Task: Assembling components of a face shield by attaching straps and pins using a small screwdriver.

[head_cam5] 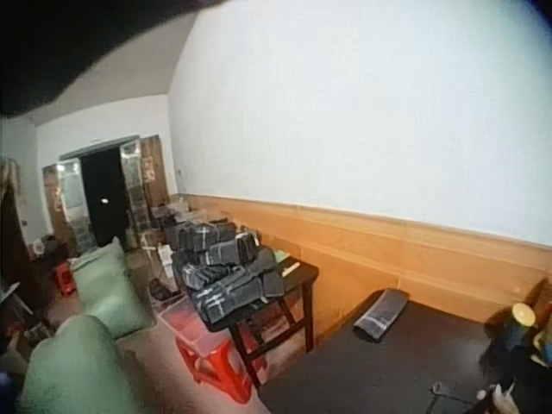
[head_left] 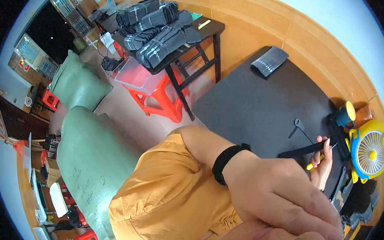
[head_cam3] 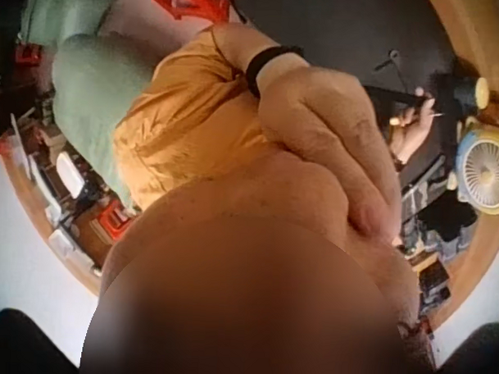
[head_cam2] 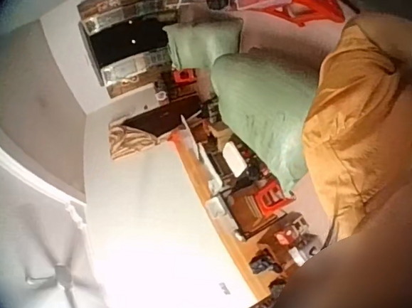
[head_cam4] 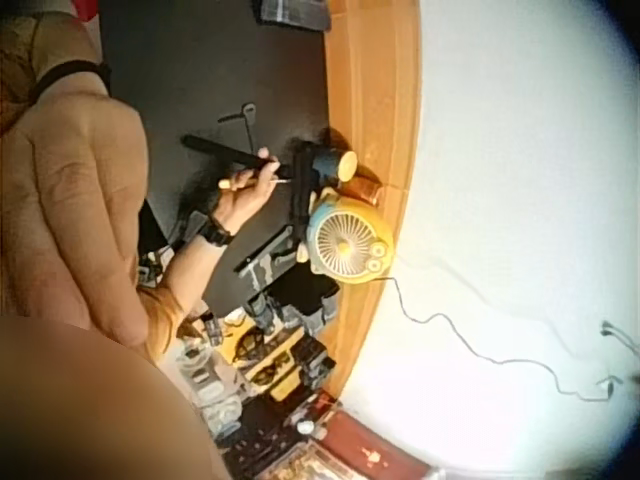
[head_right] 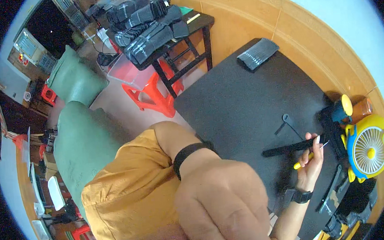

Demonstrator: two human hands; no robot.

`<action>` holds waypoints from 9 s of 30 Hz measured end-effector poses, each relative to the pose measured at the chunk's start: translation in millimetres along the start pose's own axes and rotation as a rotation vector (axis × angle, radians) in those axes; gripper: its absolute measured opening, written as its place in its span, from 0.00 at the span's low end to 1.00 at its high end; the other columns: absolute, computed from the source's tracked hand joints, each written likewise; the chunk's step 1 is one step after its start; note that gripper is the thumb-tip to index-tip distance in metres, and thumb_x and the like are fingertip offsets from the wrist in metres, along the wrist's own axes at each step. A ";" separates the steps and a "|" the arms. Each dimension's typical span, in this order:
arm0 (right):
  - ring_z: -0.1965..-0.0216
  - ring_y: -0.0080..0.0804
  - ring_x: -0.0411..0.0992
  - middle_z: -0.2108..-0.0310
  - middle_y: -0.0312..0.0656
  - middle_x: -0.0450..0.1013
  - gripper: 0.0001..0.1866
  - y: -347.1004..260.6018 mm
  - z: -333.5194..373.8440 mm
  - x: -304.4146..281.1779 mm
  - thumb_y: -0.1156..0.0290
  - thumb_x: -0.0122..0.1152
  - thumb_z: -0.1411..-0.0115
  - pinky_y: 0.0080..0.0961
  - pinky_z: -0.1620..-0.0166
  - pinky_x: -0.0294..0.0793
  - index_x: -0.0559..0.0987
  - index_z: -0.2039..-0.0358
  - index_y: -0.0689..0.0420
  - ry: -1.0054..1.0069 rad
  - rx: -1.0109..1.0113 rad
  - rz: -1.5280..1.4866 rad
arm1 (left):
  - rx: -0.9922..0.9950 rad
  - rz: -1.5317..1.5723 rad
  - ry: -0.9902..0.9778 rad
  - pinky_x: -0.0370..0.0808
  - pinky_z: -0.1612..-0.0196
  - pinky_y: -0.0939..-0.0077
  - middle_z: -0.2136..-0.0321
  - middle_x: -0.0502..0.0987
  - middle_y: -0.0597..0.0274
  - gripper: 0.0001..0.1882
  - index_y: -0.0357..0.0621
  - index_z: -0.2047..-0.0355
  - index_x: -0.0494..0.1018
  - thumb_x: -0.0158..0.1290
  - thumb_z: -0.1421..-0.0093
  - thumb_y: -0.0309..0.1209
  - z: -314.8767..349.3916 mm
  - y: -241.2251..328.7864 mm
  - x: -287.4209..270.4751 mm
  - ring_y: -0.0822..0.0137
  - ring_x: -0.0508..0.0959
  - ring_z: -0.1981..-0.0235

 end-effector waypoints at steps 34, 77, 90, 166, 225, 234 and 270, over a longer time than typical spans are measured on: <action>0.90 0.15 0.56 0.59 0.42 0.78 0.18 -2.4 4.7 19.8 0.57 0.51 0.33 0.14 0.84 0.56 0.73 0.55 0.59 -0.156 -0.067 -0.002 | -1.390 0.204 -0.203 0.73 0.56 0.79 0.58 0.78 0.62 0.20 0.37 0.49 0.71 0.42 0.29 0.40 161.2 -135.7 0.2 0.74 0.75 0.59; 0.71 0.18 0.72 0.75 0.33 0.74 0.14 11.1 23.0 38.8 0.61 0.62 0.38 0.18 0.66 0.72 0.78 0.63 0.60 0.012 -0.295 0.594 | -1.540 0.603 0.260 0.73 0.65 0.80 0.67 0.75 0.65 0.11 0.39 0.56 0.71 0.53 0.36 0.31 205.9 -157.1 9.5 0.76 0.75 0.69; 0.88 0.12 0.55 0.83 0.28 0.66 0.09 6.7 17.6 28.0 0.63 0.57 0.35 0.11 0.85 0.52 0.73 0.67 0.54 -0.149 0.054 0.041 | -1.669 0.981 0.041 0.69 0.64 0.81 0.66 0.73 0.65 0.17 0.35 0.49 0.69 0.46 0.32 0.35 201.0 -145.7 15.8 0.73 0.72 0.66; 0.45 0.34 0.72 0.46 0.44 0.73 0.18 18.8 30.3 51.2 0.80 0.52 0.37 0.25 0.44 0.70 0.76 0.47 0.54 -0.147 -0.492 0.725 | -1.411 -0.042 -0.128 0.68 0.82 0.83 0.84 0.73 0.64 0.18 0.39 0.72 0.69 0.43 0.30 0.39 180.1 -145.7 -1.8 0.76 0.71 0.86; 0.89 0.18 0.60 0.81 0.34 0.71 0.20 -19.6 36.2 40.0 0.55 0.45 0.30 0.16 0.85 0.59 0.76 0.68 0.58 -0.047 -0.277 0.077 | -1.424 -0.221 -0.346 0.67 0.73 0.76 0.80 0.69 0.63 0.13 0.37 0.58 0.73 0.45 0.32 0.34 154.9 -117.7 13.9 0.73 0.70 0.78; 0.82 0.20 0.56 0.77 0.35 0.65 0.15 -119.5 22.2 -81.2 0.59 0.44 0.29 0.18 0.78 0.59 0.71 0.66 0.57 0.347 -0.718 -0.177 | -1.474 -0.449 -0.301 0.67 0.75 0.76 0.83 0.68 0.64 0.16 0.38 0.63 0.73 0.44 0.31 0.38 174.7 -89.2 -48.7 0.73 0.70 0.81; 0.68 0.17 0.73 0.65 0.36 0.77 0.13 3.7 13.7 46.6 0.73 0.65 0.42 0.15 0.64 0.72 0.81 0.55 0.57 -0.277 -0.550 0.685 | -1.397 0.982 0.548 0.71 0.63 0.79 0.62 0.75 0.64 0.18 0.39 0.51 0.69 0.39 0.28 0.40 206.3 -172.0 -2.5 0.73 0.75 0.63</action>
Point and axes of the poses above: each hand's wrist, its own z-axis away from the middle knuckle, its own x-axis out of the palm, y = z × x, the point moved 2 cm from there along -z, towards the middle knuckle
